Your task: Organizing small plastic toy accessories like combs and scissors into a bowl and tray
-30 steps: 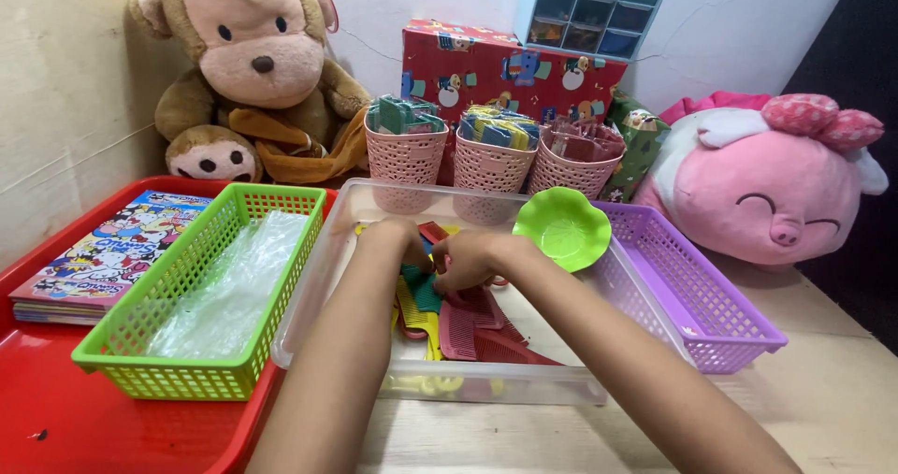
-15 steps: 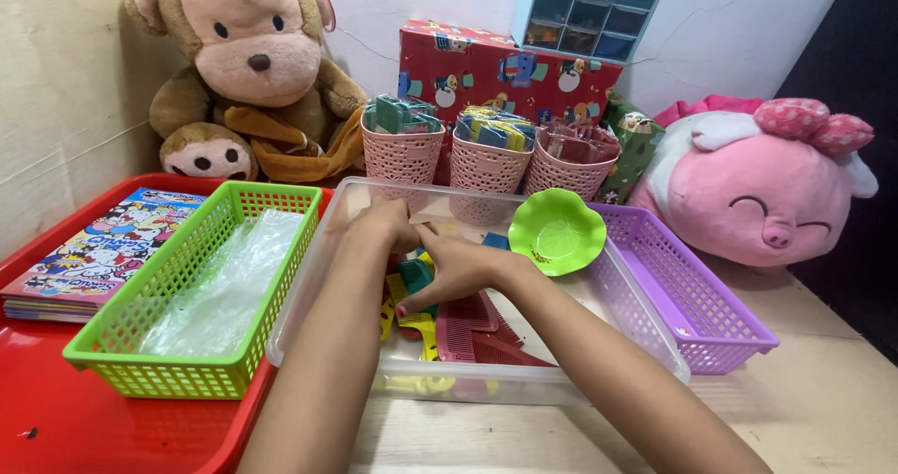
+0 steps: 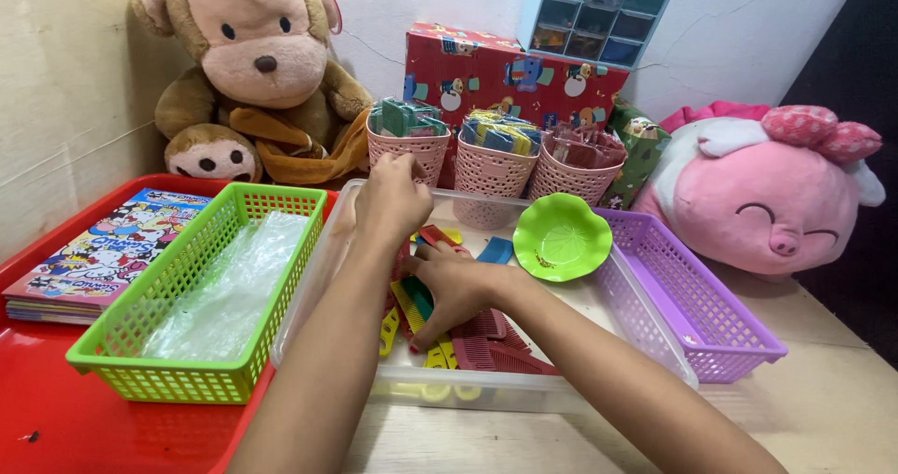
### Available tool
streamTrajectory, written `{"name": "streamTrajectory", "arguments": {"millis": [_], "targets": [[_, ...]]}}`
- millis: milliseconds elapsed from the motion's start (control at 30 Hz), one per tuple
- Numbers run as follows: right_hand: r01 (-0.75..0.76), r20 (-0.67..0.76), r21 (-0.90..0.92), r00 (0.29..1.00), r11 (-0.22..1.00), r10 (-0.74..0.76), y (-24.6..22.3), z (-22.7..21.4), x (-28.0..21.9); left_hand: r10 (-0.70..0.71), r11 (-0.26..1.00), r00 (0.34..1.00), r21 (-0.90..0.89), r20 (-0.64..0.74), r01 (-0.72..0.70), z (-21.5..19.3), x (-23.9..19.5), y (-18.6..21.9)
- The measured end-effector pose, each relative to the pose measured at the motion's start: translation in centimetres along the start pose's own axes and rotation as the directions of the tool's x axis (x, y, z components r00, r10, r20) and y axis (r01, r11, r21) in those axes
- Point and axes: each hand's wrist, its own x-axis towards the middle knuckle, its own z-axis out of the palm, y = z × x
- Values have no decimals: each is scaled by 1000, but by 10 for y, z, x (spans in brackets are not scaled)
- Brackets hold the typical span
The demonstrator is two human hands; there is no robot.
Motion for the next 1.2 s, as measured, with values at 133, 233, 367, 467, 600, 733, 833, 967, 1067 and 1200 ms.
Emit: {"name": "streamTrajectory", "arguments": {"millis": [133, 233, 367, 467, 600, 733, 833, 967, 1067, 1200], "targets": [[42, -29, 30, 999, 999, -41, -24, -23, -20, 98, 994, 994, -54, -49, -100, -6, -1, 13], [255, -193, 180, 956, 950, -220, -17, -32, -24, 123, 974, 987, -178, -108, -141, -20, -9, 29], [259, -360, 485, 930, 835, -79, -3, -30, -21, 251, 876, 897, -309, -365, -371, -38, -14, 43], [268, -432, 481, 901, 835, -41, 2, -35, -28, 247, 819, 852, -370, -462, -438, -65, -27, 66], [223, -648, 407, 754, 886, 108, 13, -41, -44, 172, 800, 831, -418, -529, -431, -80, -45, 85], [137, -795, 320, 577, 937, 187, -2, -47, -82, 113, 798, 949, -542, -296, -264, -67, -56, 77], [85, -857, 228, 490, 970, 159, -7, -33, -95, 113, 705, 992, -699, -54, -119, -48, -70, 79], [127, -865, 229, 482, 965, 142, -26, -16, -109, 136, 572, 989, -811, -50, -119, -33, -82, 82], [126, -807, 330, 552, 935, 211, -29, -4, -121, 136, 515, 990, -850, -49, -113, -39, -86, 86], [104, -632, 474, 731, 874, 257, -30, 7, -136, 88, 495, 995, -864, -55, -91, -43, -89, 89]]}}
